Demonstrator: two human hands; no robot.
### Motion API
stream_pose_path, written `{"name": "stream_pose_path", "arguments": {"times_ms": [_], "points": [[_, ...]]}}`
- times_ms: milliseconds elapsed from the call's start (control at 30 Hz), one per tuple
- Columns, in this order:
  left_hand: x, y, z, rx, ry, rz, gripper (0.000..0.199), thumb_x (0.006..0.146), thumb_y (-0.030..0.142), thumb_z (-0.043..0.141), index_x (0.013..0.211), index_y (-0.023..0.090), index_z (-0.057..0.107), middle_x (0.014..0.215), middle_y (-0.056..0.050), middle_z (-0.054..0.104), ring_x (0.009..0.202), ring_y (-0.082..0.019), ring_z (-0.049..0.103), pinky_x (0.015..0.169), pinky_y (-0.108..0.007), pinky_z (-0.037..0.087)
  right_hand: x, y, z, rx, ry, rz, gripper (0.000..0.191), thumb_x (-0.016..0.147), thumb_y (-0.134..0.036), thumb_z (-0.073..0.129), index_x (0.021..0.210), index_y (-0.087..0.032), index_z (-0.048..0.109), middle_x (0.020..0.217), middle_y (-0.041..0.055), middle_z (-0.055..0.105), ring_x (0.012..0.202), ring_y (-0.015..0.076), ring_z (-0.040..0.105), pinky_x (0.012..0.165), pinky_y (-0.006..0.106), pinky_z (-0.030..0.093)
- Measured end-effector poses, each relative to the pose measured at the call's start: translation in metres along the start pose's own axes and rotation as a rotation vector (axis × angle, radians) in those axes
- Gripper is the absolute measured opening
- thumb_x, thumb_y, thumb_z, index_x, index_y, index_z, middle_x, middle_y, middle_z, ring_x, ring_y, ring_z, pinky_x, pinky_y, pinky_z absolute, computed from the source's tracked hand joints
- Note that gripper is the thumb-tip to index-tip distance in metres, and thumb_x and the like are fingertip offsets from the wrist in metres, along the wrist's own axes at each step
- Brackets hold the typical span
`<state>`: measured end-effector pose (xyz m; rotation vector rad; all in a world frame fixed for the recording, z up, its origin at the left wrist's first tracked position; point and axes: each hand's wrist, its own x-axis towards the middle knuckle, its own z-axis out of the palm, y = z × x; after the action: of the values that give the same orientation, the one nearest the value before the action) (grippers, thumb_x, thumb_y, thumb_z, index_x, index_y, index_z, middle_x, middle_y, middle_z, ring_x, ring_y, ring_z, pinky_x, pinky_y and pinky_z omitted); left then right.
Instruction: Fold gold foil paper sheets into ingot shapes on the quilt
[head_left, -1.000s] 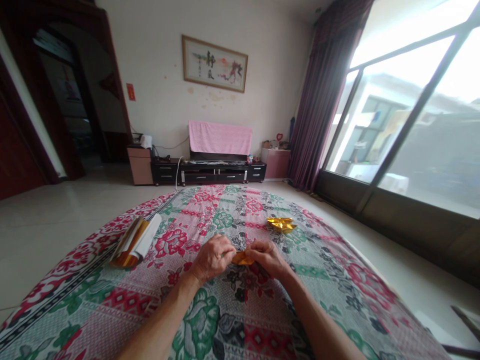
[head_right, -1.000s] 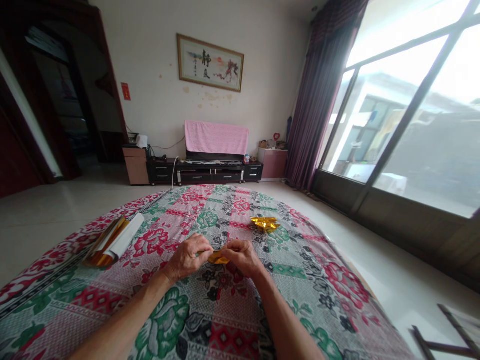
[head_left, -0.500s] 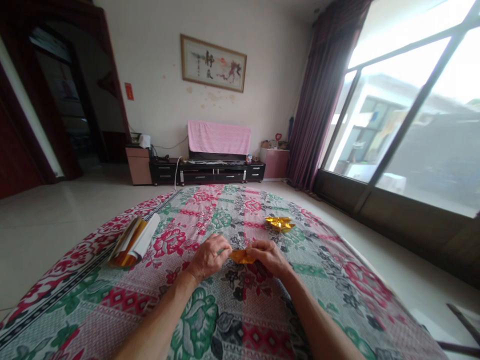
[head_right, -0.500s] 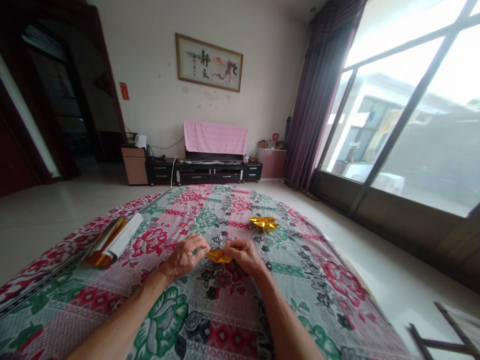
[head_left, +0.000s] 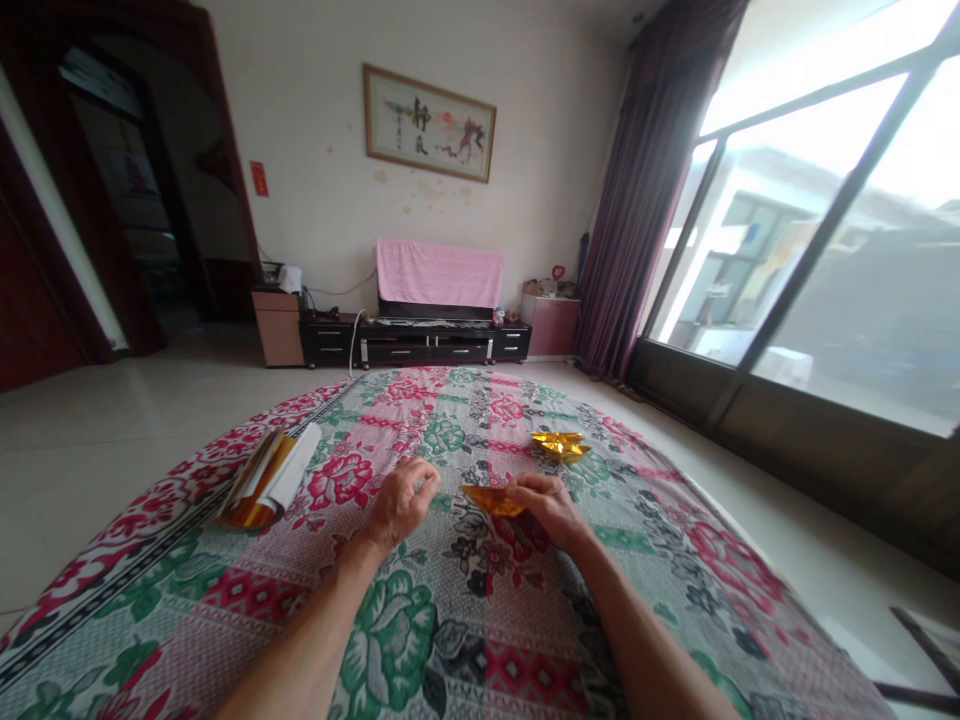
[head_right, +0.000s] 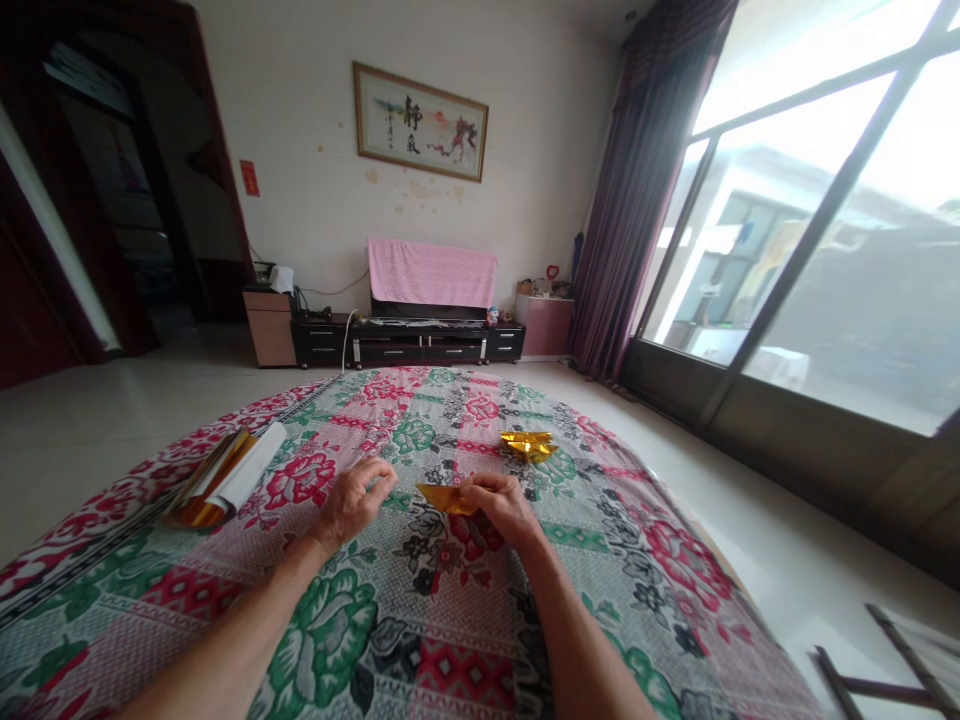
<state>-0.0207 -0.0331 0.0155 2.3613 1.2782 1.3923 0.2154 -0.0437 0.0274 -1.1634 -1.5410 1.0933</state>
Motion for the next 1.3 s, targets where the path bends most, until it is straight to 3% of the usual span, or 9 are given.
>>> {"name": "stream_pose_path", "arguments": {"times_ms": [100,267,533,1033,1300], "points": [[0.002,0.006,0.0,0.0,0.091,0.025,0.016,0.084,0.019,0.045,0.076,0.017,0.059,0.081,-0.005,0.062,0.083,-0.017,0.056,0.079,-0.031,0.045,-0.002,-0.003,-0.001,0.014,0.004,0.009,0.025,0.065,-0.041,0.062,0.062,-0.015,0.062,0.055,-0.0016,0.056,0.049,0.0097,0.045,0.048,0.021,0.034],[0.006,0.029,0.012,-0.009,-0.001,0.18,0.018,0.079,0.02,0.054,0.094,0.019,0.064,0.094,-0.006,0.063,0.093,-0.019,0.055,0.087,-0.032,0.043,-0.001,-0.005,0.009,-0.094,-0.03,-0.123,0.027,0.069,-0.041,0.063,0.064,-0.014,0.065,0.056,-0.0016,0.056,0.051,0.0095,0.046,0.051,0.021,0.035],[0.007,0.031,0.015,0.032,-0.084,0.188,0.013,0.082,0.018,0.053,0.075,0.019,0.063,0.075,-0.003,0.062,0.079,-0.017,0.054,0.076,-0.031,0.043,0.003,-0.004,0.023,-0.272,-0.033,-0.344,0.019,0.075,-0.033,0.06,0.073,-0.018,0.07,0.067,0.0017,0.064,0.061,0.0122,0.054,0.059,0.022,0.041],[0.006,0.021,0.012,0.039,-0.136,0.163,0.015,0.083,0.018,0.052,0.073,0.019,0.063,0.074,-0.002,0.063,0.078,-0.016,0.054,0.075,-0.029,0.042,0.001,-0.001,0.019,-0.279,0.009,-0.34,0.018,0.073,-0.032,0.062,0.075,-0.018,0.073,0.069,0.0043,0.066,0.062,0.0145,0.058,0.06,0.024,0.043],[0.008,0.02,0.011,0.026,-0.126,0.157,0.017,0.083,0.018,0.052,0.07,0.019,0.063,0.072,-0.002,0.063,0.076,-0.015,0.054,0.073,-0.028,0.042,-0.001,-0.001,0.017,-0.236,0.071,-0.246,0.019,0.07,-0.034,0.063,0.07,-0.017,0.072,0.067,0.0033,0.067,0.061,0.0148,0.057,0.058,0.024,0.043]]}}
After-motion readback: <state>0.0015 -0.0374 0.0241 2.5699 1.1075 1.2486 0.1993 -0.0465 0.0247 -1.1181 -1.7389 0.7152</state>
